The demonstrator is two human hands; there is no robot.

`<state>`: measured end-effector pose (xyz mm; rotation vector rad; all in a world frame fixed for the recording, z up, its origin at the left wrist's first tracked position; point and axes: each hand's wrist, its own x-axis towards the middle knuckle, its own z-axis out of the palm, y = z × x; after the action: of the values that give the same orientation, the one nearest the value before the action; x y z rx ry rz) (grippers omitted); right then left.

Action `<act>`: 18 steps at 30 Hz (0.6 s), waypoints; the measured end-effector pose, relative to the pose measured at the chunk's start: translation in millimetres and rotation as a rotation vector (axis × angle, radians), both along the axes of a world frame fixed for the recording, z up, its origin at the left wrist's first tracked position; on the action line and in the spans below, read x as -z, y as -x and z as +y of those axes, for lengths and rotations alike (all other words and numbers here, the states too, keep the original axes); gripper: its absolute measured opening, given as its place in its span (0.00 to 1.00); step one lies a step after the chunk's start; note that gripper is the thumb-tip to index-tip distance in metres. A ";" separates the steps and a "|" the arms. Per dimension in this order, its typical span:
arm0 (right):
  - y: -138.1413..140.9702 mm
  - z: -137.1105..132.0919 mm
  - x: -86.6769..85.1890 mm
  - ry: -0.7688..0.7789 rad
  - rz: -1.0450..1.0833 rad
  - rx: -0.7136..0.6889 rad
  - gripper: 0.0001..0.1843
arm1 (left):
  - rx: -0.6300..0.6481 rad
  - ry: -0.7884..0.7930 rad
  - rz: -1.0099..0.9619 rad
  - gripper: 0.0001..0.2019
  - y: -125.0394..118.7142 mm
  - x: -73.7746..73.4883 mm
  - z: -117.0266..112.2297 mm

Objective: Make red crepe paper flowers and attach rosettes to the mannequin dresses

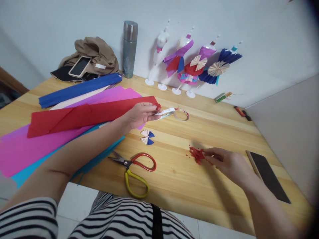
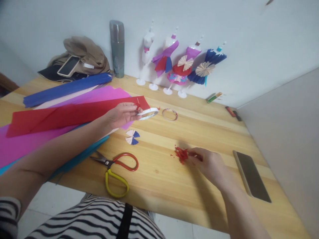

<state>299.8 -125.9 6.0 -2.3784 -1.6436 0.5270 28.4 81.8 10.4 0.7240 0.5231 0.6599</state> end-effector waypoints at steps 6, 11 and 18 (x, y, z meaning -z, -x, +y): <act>4.2 2.6 -3.3 -0.036 -0.097 0.042 0.13 | 0.007 -0.021 -0.008 0.10 -0.1 2.9 0.3; -5.7 2.1 3.2 -0.050 -0.124 -0.060 0.22 | 0.021 -0.015 -0.054 0.11 0.4 7.6 1.5; 2.5 -13.7 33.3 -0.075 -0.315 0.050 0.38 | 0.018 0.007 -0.021 0.11 -0.9 7.9 1.6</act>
<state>297.3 -139.5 -27.3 -2.5396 -1.6828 0.0807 29.3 83.4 2.6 0.7140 0.4989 0.6483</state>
